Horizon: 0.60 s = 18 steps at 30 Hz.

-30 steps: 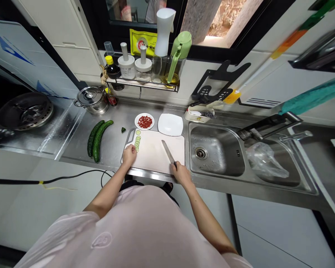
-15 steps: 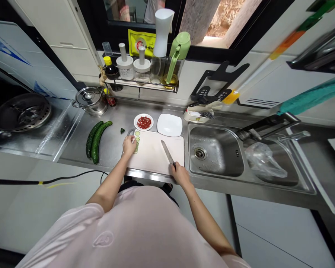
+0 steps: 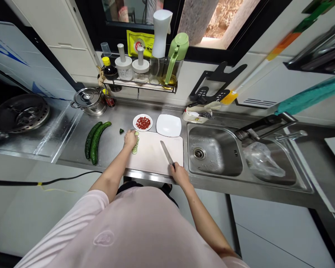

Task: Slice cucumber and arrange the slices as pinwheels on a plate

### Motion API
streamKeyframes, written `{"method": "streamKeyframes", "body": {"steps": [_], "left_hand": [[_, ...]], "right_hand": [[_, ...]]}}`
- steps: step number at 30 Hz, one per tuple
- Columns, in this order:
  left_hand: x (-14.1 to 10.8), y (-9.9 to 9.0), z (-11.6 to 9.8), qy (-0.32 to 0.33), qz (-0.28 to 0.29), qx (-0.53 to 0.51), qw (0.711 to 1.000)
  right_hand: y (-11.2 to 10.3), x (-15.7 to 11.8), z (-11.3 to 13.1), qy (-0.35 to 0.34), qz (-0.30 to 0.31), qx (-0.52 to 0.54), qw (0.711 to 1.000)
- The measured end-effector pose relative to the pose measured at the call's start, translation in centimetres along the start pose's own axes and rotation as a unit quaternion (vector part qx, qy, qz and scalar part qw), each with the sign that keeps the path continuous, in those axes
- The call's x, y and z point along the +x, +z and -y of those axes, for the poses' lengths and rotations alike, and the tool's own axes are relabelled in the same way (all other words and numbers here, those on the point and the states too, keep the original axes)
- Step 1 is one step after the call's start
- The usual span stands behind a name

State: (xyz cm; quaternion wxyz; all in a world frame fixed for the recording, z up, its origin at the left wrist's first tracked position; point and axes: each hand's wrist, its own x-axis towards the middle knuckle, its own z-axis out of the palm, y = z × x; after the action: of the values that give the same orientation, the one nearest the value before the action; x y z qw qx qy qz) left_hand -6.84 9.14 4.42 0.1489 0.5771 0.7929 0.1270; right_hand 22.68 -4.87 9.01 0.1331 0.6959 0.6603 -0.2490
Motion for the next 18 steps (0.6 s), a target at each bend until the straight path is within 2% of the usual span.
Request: {"method": "streamKeyframes", "body": {"steps": [7, 13, 15, 18], "left_hand": [[0.3, 0.0, 0.1, -0.003, -0.017, -0.028, 0.999], [-0.2, 0.0, -0.7, -0.013, -0.014, -0.109, 0.994], [-0.5, 0.1, -1.3, 0.0, 0.019, -0.137, 0.99], [-1.2, 0.3, -2.2, 0.076, 0.125, -0.165, 0.976]], "right_hand": [[-0.1, -0.1, 0.1, 0.008, 0.006, 0.007, 1.0], [-0.2, -0.1, 0.1, 0.007, 0.007, 0.01, 1.0], [-0.1, -0.1, 0.1, 0.007, 0.004, 0.007, 1.0], [0.1, 0.1, 0.0, 0.003, 0.001, 0.005, 1.0]]}}
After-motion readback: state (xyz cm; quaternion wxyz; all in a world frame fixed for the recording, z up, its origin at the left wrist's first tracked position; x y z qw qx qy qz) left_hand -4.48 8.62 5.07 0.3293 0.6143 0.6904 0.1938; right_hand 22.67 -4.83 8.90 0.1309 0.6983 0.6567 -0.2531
